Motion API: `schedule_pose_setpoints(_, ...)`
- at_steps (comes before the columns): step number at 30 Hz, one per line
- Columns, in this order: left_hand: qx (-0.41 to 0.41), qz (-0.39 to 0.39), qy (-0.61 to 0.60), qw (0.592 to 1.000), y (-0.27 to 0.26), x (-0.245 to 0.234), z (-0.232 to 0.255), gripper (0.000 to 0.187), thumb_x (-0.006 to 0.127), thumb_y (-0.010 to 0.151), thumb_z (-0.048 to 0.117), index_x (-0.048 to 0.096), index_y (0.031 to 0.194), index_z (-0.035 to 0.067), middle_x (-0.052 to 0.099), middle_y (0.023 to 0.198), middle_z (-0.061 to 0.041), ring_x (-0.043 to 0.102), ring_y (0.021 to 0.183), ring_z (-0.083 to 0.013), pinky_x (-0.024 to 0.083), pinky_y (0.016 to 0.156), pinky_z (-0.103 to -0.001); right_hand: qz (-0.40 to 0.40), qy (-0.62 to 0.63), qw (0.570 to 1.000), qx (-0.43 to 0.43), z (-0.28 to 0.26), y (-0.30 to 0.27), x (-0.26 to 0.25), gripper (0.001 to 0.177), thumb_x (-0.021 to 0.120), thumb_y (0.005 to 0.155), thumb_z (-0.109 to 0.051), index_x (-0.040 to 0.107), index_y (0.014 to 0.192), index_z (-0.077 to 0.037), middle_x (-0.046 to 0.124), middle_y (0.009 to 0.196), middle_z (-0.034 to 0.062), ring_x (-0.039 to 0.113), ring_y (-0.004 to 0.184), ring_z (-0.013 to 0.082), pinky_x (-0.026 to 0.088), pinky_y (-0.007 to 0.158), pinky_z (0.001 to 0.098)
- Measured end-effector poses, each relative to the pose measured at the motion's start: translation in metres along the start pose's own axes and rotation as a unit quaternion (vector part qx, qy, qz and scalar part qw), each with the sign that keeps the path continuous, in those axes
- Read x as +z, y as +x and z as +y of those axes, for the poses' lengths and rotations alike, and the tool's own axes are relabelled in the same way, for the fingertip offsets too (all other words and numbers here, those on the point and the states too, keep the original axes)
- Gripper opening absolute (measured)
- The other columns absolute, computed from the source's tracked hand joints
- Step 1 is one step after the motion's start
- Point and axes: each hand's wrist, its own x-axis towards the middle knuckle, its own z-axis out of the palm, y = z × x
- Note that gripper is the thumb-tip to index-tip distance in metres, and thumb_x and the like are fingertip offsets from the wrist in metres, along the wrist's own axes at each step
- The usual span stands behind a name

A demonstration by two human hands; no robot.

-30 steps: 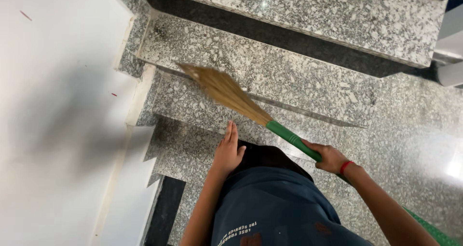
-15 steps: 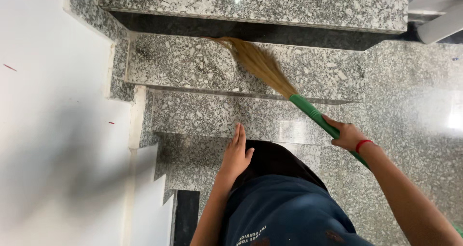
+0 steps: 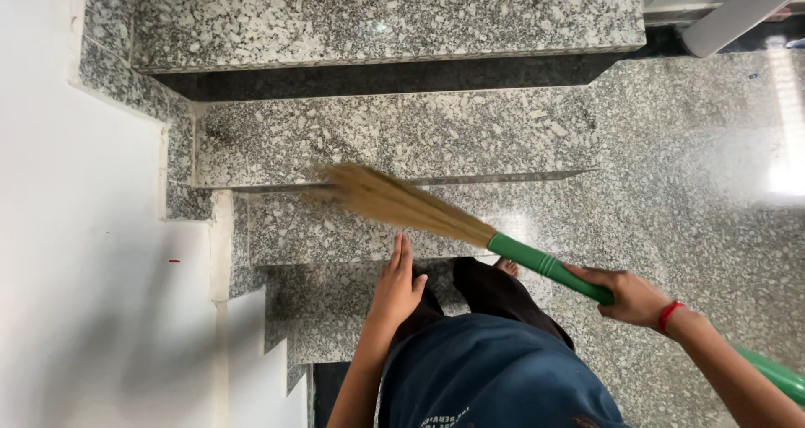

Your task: The person sweeps the granite steps and landing of a staircase using a broom.

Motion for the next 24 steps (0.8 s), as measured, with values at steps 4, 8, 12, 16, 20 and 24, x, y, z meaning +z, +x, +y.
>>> schedule_pose_setpoints(4, 0.001, 0.009, 0.012, 1.000, 0.017, 0.007, 0.020, 0.091, 0.068, 0.095, 0.027, 0.011, 0.161, 0.001, 0.007, 0.171, -0.018, 0.045, 0.140, -0.0437, 0.042, 0.110, -0.051, 0.092, 0.020, 0.995, 0.027, 0.032, 0.034, -0.034, 0.101, 0.074, 0.074, -0.010, 0.030, 0.156, -0.047, 0.077, 0.117, 0.0093, 0.078, 0.094, 0.0281, 0.060, 0.095, 0.0415)
schedule_pose_setpoints(8, -0.019, 0.004, 0.001, 1.000, 0.041, 0.019, 0.050, 0.090, 0.065, 0.096, 0.029, 0.009, 0.161, 0.002, 0.005, 0.172, -0.016, 0.046, 0.139, -0.0421, 0.044, 0.111, -0.049, 0.070, -0.038, 0.992, 0.094, 0.045, 0.081, -0.065, 0.103, 0.074, 0.077, -0.012, 0.026, 0.161, -0.048, 0.077, 0.109, 0.0173, 0.076, 0.097, 0.0312, 0.058, 0.098, 0.0421)
schedule_pose_setpoints(12, -0.024, 0.011, 0.010, 1.000, 0.060, 0.035, 0.080, 0.089, 0.064, 0.098, 0.029, 0.007, 0.161, 0.001, 0.002, 0.171, -0.017, 0.044, 0.141, -0.0410, 0.041, 0.111, -0.052, 0.044, -0.061, 0.997, 0.025, 0.063, 0.086, -0.057, 0.102, 0.070, 0.075, -0.006, 0.028, 0.159, -0.046, 0.073, 0.121, 0.0132, 0.075, 0.101, 0.0302, 0.058, 0.097, 0.0411)
schedule_pose_setpoints(16, -0.035, 0.031, -0.012, 0.999, 0.070, 0.043, 0.109, 0.087, 0.064, 0.098, 0.027, 0.009, 0.161, 0.001, 0.003, 0.171, -0.015, 0.041, 0.143, -0.0423, 0.042, 0.111, -0.051, 0.022, -0.108, 0.992, -0.064, 0.082, 0.056, -0.041, 0.104, 0.073, 0.071, -0.006, 0.027, 0.158, -0.040, 0.068, 0.130, 0.0068, 0.072, 0.104, 0.0301, 0.058, 0.095, 0.0410)
schedule_pose_setpoints(20, -0.044, 0.032, -0.024, 0.998, 0.081, 0.054, 0.133, 0.088, 0.065, 0.097, 0.025, 0.010, 0.161, 0.001, 0.004, 0.173, -0.015, 0.042, 0.142, -0.0430, 0.042, 0.112, -0.050, -0.025, -0.066, 0.993, -0.094, 0.112, 0.018, -0.047, 0.101, 0.068, 0.072, -0.001, 0.031, 0.157, -0.040, 0.064, 0.141, -0.0015, 0.076, 0.099, 0.0261, 0.060, 0.092, 0.0384)
schedule_pose_setpoints(24, 0.004, 0.082, -0.017, 0.996, 0.085, 0.072, 0.146, 0.090, 0.069, 0.095, 0.022, 0.012, 0.159, -0.003, 0.007, 0.170, -0.021, 0.038, 0.145, -0.0459, 0.042, 0.111, -0.050, 0.044, 0.007, 0.988, -0.151, 0.163, 0.001, -0.065, 0.096, 0.073, 0.066, 0.002, 0.043, 0.147, -0.038, 0.063, 0.144, 0.0040, 0.077, 0.103, 0.0267, 0.062, 0.088, 0.0386)
